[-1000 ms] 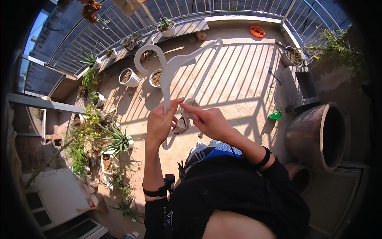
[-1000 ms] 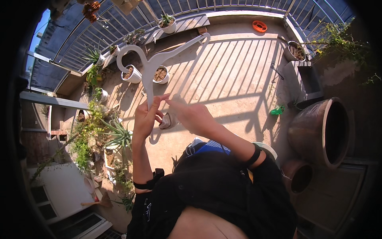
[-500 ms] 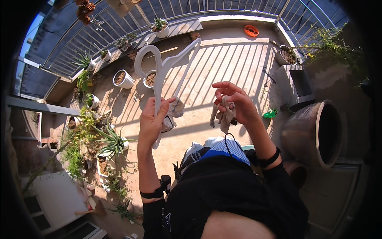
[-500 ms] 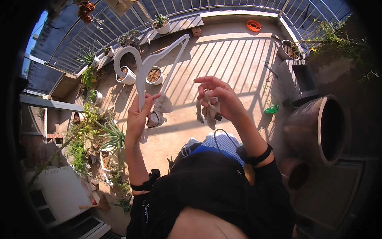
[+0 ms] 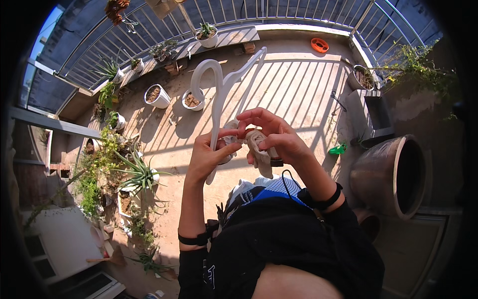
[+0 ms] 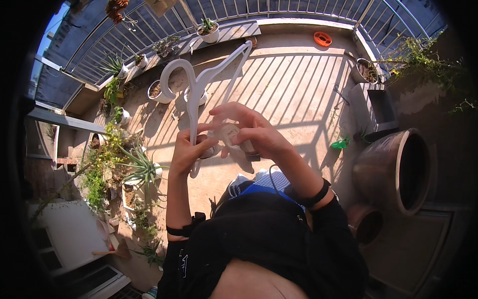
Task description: The person clips small clothing items onto a white plastic hanger and hangs it on a clothesline. The person repeats this process with additional items, securing them with clips and placing the hanger on the line.
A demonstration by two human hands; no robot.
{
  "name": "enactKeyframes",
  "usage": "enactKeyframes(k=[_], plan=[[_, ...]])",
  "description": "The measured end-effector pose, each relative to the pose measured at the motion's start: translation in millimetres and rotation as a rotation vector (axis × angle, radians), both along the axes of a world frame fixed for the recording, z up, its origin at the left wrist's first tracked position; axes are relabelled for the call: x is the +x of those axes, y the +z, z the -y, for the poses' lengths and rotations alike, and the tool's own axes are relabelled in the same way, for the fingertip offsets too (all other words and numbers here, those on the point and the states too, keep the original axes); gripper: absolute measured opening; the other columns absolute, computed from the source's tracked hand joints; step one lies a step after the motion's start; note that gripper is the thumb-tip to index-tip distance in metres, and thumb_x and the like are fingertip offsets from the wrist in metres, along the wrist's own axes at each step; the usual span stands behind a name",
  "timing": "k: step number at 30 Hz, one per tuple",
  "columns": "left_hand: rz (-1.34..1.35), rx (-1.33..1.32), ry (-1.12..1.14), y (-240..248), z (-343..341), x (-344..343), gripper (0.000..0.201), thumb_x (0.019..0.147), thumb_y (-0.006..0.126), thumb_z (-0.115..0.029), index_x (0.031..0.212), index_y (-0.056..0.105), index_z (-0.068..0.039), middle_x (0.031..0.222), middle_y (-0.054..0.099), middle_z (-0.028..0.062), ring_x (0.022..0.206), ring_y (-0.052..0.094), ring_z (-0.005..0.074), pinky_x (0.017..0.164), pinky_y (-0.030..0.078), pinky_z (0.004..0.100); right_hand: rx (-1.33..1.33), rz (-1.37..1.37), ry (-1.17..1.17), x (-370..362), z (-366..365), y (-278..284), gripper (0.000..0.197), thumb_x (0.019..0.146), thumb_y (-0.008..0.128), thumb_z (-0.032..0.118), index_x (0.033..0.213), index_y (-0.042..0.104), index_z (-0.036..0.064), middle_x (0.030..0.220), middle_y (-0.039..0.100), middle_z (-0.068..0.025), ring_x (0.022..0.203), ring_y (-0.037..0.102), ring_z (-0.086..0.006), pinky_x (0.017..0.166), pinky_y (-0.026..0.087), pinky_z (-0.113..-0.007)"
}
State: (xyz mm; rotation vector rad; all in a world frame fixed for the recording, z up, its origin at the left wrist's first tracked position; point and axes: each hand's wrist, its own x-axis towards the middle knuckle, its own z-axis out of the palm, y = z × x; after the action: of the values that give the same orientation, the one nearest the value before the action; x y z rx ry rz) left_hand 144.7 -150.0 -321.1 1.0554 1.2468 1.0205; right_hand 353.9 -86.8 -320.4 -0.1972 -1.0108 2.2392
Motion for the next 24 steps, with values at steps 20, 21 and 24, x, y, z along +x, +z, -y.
enactKeyframes(k=[20, 21, 24], plan=[[0.123, -0.081, 0.101, -10.8, 6.2, -10.4, 0.013, 0.088, 0.072, -0.010, 0.098, 0.067, -0.004, 0.069, 0.063, -0.0013, 0.048, 0.036, -0.0014, 0.043, 0.021, 0.0179, 0.017, 0.631, -0.112, 33.5, 20.6, -48.4, 0.024, 0.092, 0.065, 0.026, 0.088, 0.074, 0.0035, 0.063, 0.061, 0.0022, 0.044, 0.045, -0.0026, 0.041, 0.034, -0.019], [0.096, -0.084, 0.084, -10.1, 6.9, -7.6, 0.014, 0.087, 0.074, -0.010, 0.098, 0.067, -0.004, 0.071, 0.065, -0.0004, 0.050, 0.039, -0.0012, 0.044, 0.023, 0.0174, 0.006, 0.635, -0.116, 23.6, 20.4, -49.8, 0.027, 0.092, 0.064, 0.028, 0.086, 0.074, 0.0030, 0.058, 0.056, 0.0032, 0.042, 0.042, -0.0034, 0.038, 0.030, -0.021], [0.024, -0.073, 0.015, -10.7, 8.1, -0.2, 0.016, 0.084, 0.076, -0.008, 0.098, 0.069, -0.003, 0.075, 0.067, 0.0001, 0.054, 0.044, -0.0006, 0.047, 0.028, 0.0167, -0.100, 0.629, -0.192, -6.8, 20.6, -56.4, 0.029, 0.096, 0.064, 0.029, 0.089, 0.072, 0.0015, 0.058, 0.054, 0.0041, 0.042, 0.033, -0.0010, 0.039, 0.026, -0.022]])
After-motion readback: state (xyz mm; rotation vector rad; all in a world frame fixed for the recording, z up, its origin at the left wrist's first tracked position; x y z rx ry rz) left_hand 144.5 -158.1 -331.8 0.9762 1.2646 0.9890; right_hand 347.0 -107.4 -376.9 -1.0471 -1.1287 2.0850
